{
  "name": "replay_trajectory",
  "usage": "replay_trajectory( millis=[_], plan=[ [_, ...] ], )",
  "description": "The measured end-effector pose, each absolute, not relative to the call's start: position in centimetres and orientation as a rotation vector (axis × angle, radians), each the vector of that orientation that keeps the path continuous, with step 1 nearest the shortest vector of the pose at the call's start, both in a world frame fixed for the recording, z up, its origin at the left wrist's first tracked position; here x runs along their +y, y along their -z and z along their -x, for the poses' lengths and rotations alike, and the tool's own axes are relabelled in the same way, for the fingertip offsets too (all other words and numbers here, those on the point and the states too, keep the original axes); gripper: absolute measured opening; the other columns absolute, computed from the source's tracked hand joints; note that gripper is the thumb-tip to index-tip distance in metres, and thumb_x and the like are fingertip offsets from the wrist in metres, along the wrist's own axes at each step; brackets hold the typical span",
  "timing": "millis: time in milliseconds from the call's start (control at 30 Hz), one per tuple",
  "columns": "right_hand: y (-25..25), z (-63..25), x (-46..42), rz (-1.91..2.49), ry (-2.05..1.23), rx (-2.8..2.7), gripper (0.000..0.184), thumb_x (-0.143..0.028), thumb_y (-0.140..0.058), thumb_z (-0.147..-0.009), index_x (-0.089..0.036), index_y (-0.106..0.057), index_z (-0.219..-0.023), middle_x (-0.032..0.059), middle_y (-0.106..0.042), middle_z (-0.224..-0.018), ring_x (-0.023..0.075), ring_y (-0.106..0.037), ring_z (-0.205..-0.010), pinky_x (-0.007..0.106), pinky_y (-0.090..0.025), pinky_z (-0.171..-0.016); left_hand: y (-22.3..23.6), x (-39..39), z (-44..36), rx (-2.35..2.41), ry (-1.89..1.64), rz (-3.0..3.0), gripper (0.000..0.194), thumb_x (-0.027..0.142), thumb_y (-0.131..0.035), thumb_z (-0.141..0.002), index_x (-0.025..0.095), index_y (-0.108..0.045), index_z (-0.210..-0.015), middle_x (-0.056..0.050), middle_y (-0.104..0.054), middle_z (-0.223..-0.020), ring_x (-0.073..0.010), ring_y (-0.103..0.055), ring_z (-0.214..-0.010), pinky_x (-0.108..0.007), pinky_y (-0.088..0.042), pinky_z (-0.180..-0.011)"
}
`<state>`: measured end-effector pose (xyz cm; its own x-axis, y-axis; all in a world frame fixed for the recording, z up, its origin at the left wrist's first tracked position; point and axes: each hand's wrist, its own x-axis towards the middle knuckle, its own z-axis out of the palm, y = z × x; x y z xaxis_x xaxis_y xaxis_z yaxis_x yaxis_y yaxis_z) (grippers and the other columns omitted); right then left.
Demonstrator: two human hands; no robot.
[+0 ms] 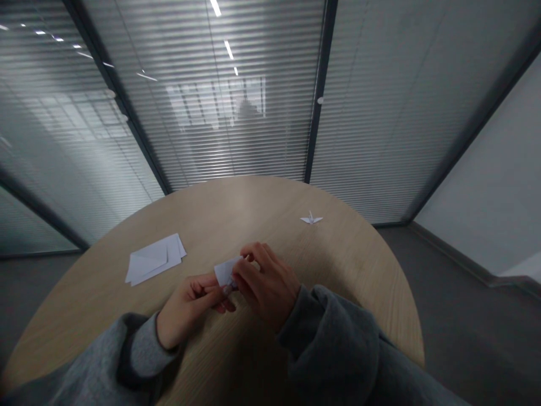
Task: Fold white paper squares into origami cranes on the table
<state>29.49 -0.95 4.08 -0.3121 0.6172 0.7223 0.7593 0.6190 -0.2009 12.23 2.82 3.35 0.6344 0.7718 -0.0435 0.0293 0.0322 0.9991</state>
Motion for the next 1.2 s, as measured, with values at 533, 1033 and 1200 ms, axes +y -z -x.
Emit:
replay_trajectory(
  millis=[533, 1033, 1200],
  plan=[
    [-3.8, -29.6, -0.9, 1.028, 0.229, -2.022, 0.012, -0.015, -0.045, -0.089, -0.018, -0.055, -0.082, 0.0077, -0.051, -0.093, 0.0181, -0.05, -0.078, 0.031, -0.046, -0.066, -3.1, 2.9, -12.0, 0.733, -0.624, -1.402, 0.043, 0.047, -0.07, -0.071, 0.014, -0.071, -0.1, -0.012, -0.075, -0.085, -0.0228, -0.07, -0.074, -0.023, -0.044, -0.054],
    [-2.2, -29.2, 0.4, 1.239, -0.513, -1.55, 0.023, -0.04, -0.065, -0.075, -0.019, -0.062, -0.081, 0.0023, -0.057, -0.078, 0.0164, -0.054, -0.069, 0.033, -0.048, -0.064, -3.7, 2.6, -12.2, 0.719, -0.747, -1.269, 0.088, 0.042, -0.075, -0.07, 0.015, -0.031, -0.141, -0.006, -0.075, -0.071, -0.0206, -0.071, -0.063, -0.02, -0.044, -0.049],
    [-1.8, -29.1, 0.5, 1.163, -0.811, -1.448, 0.036, -0.053, -0.064, -0.074, -0.017, -0.062, -0.069, 0.0008, -0.056, -0.073, 0.0137, -0.055, -0.064, 0.028, -0.048, -0.058, -3.6, 2.2, -12.2, 0.666, -0.732, -1.287, 0.098, 0.041, -0.073, -0.074, 0.013, -0.013, -0.147, -0.001, -0.069, -0.056, -0.0217, -0.071, -0.06, -0.022, -0.044, -0.051]
  ],
)
